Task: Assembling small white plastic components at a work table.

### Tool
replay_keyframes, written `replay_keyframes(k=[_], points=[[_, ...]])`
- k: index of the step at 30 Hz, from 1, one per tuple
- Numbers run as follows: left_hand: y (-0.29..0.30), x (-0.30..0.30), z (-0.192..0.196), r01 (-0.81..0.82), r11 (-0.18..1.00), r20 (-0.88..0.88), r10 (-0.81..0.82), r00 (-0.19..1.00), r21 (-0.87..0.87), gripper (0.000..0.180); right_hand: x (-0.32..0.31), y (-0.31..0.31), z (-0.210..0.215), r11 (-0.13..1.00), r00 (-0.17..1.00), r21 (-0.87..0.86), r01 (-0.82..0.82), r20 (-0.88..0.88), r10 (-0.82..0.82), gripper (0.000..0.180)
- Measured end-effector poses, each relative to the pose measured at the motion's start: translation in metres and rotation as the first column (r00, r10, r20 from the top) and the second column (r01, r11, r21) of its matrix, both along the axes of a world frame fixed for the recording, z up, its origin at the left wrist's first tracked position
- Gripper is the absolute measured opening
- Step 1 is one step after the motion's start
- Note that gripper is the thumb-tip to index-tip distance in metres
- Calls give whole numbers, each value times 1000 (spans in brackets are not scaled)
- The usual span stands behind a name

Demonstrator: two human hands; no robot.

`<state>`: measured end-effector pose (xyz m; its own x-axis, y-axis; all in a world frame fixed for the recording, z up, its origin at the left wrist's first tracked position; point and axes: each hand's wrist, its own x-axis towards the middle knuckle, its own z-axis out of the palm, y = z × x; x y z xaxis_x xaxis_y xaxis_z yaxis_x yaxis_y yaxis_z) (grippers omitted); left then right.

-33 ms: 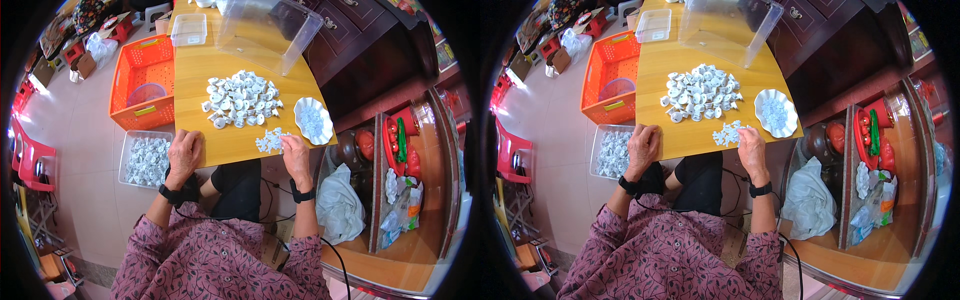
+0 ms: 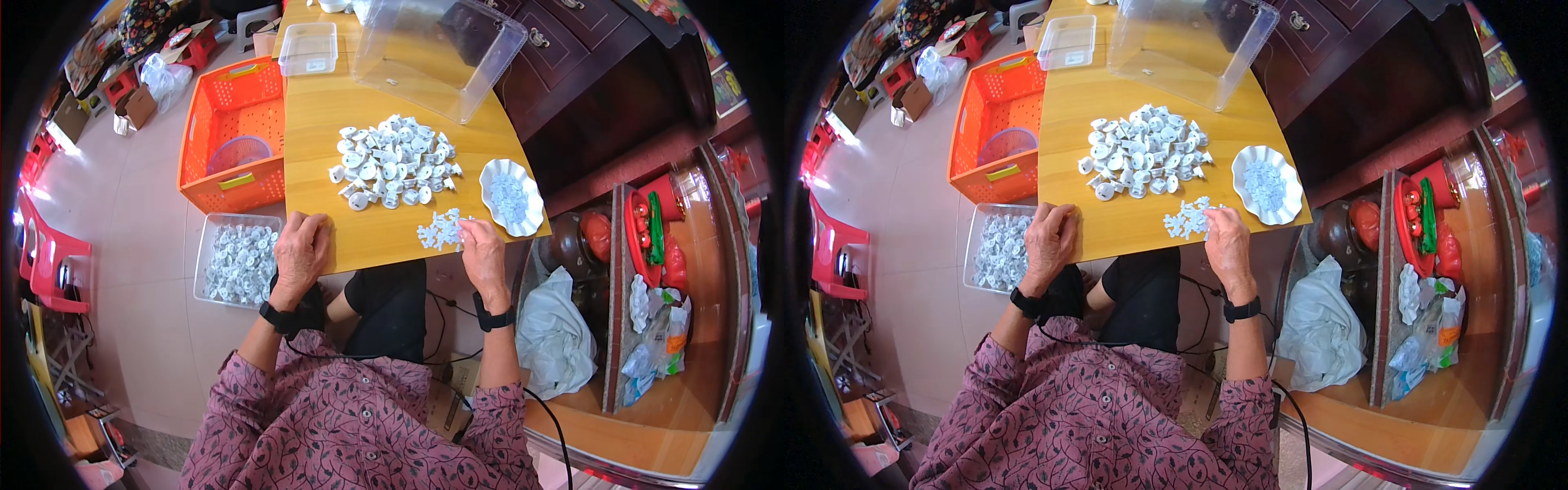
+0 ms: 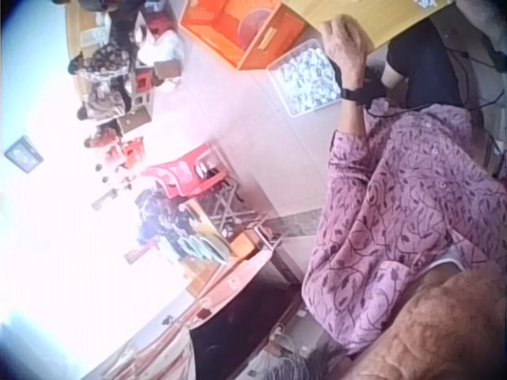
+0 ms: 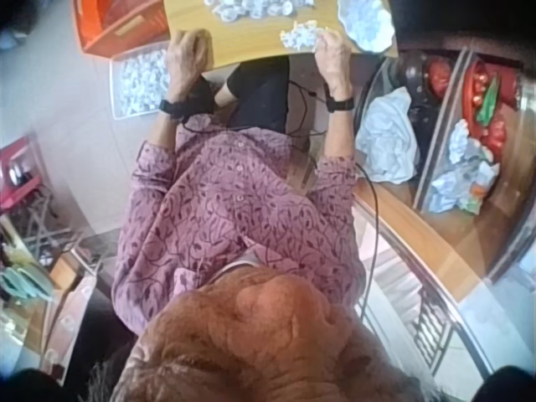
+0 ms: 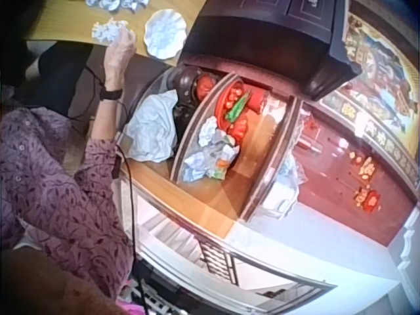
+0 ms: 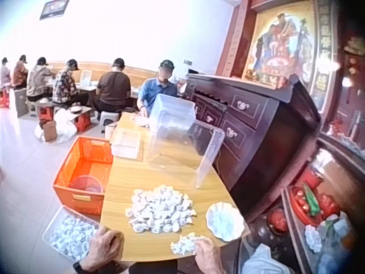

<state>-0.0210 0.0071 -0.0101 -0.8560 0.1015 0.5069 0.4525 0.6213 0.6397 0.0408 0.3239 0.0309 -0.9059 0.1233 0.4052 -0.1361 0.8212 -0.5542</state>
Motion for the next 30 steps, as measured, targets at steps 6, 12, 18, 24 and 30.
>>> replay_keyframes(k=[6,12,18,24,30], points=[[-1,0,0,1,1000,0,-1,1000,1,14,-5,3,-3,990,998,-139,26,58,-19,19],[-1,0,0,6,1000,12,-6,1000,10,14,-14,5,-5,928,988,-340,154,49,-146,13],[-2,1,0,-1,1000,16,1,1000,4,15,-20,9,-7,981,985,-113,157,-58,-164,12],[-2,0,0,-5,1000,14,5,1000,-1,14,-26,18,-15,995,989,34,96,-119,-91,11],[-2,0,-2,-5,1000,11,5,1000,-7,15,-25,18,-17,994,987,51,95,-131,-88,8]])
